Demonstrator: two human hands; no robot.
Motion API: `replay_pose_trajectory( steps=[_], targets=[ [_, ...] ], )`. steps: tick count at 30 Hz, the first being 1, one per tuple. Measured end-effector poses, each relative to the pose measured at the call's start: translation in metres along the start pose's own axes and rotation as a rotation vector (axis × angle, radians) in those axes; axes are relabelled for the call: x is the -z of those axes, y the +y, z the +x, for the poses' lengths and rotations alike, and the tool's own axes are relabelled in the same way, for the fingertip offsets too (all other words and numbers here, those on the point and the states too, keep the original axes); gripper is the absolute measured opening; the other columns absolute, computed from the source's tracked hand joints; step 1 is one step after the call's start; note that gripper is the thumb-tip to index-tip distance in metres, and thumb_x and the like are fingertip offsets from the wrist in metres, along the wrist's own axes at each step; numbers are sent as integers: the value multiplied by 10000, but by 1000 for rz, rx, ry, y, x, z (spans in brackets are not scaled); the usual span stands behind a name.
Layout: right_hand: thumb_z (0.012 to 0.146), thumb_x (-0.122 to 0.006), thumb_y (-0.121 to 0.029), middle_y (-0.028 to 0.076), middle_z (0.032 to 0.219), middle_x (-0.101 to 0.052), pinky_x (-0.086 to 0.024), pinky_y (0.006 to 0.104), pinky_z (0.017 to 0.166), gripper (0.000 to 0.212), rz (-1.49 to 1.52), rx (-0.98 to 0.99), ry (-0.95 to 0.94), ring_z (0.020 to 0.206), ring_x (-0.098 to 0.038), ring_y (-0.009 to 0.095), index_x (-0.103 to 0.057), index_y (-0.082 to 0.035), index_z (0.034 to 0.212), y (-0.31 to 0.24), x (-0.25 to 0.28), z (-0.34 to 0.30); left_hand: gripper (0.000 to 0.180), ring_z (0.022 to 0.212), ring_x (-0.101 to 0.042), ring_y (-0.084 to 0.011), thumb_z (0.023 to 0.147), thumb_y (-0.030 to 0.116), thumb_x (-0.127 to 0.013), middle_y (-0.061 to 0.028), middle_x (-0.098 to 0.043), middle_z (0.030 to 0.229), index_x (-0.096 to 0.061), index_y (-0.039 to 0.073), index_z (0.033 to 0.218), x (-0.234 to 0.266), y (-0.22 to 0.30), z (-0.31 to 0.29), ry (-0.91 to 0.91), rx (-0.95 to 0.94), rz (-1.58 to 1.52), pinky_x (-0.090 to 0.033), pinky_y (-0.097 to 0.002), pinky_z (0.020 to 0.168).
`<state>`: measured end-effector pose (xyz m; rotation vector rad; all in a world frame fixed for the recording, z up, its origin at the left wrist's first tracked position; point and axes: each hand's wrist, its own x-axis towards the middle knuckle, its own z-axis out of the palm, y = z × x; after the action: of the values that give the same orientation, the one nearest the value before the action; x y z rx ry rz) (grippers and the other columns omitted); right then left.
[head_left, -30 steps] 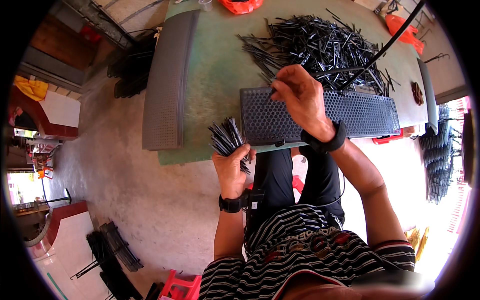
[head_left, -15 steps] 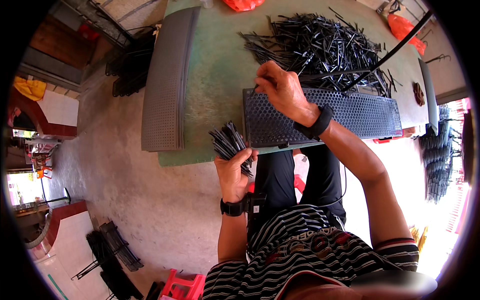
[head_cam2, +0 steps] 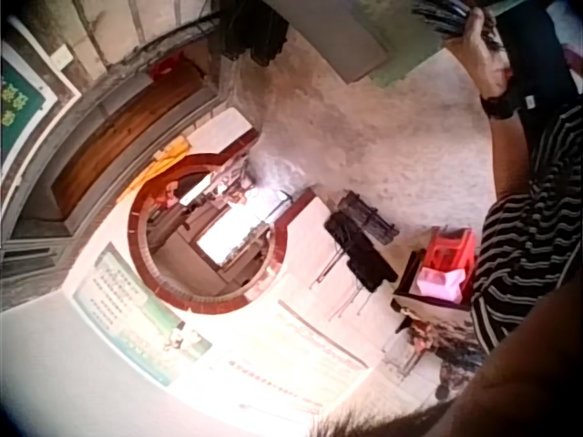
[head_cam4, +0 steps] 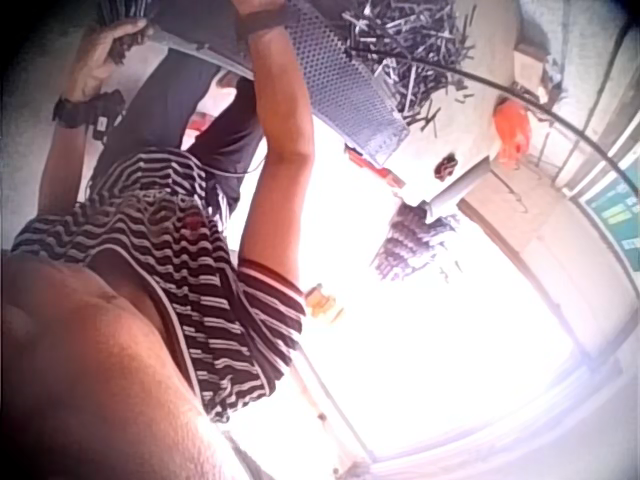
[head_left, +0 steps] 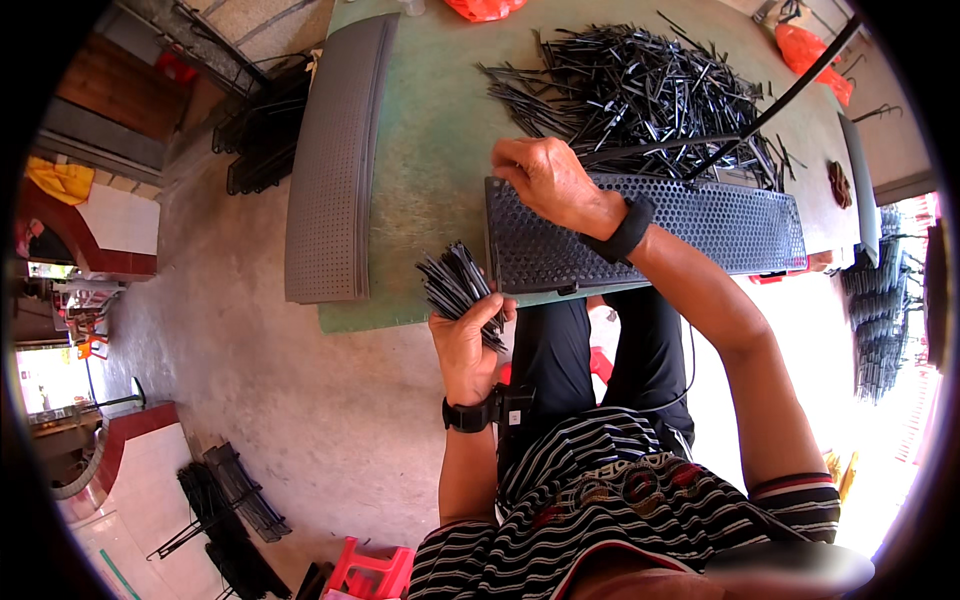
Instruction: The person picks up black cable ties from a pile on a table and inserts them into small holes in a perforated metal plate while sitting on a stool.
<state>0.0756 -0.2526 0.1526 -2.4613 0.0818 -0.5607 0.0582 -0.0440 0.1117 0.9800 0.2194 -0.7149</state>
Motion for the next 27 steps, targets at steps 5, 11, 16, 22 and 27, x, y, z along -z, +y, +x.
replay_pose_trajectory(
  steps=[5,11,16,22,27],
  targets=[
    [743,-592,-41,170,735,-583,-464,388,594,99,-84,157,-54,688,-563,369,-579,4,831,12,-10,1,317,596,-626,-231,696,-115,-632,-104,-607,812,-575,-7,989,-3,2,1,-18,-7,14,-500,-330,501],
    [785,-642,-135,153,696,-623,-487,323,504,205,30,-229,-169,567,-620,236,-624,54,862,-23,18,-10,304,597,-624,-236,700,-97,-639,-105,-609,811,-572,-14,985,-4,6,1,-45,-21,-7,-507,-331,506],
    [814,-602,-86,113,609,-619,-504,221,444,187,802,-707,-407,535,-629,134,-625,95,771,-31,11,-39,227,579,-621,-236,701,-88,-641,-102,-621,777,-582,-21,909,-14,2,3,-69,7,-13,-498,-327,500],
    [827,-548,-35,134,628,-630,-496,268,504,116,499,-390,150,562,-644,170,-553,57,897,-28,21,-23,162,569,-622,-233,695,-94,-636,-103,-628,747,-589,-24,833,-14,3,1,15,3,21,-481,-313,480],
    [825,-528,-6,179,655,-611,-479,337,526,130,326,-173,282,606,-638,281,-462,12,936,-12,10,-14,142,607,-641,-245,715,-76,-634,-118,-644,791,-609,-30,846,-9,2,2,23,-18,68,-486,-321,463]
  ],
)
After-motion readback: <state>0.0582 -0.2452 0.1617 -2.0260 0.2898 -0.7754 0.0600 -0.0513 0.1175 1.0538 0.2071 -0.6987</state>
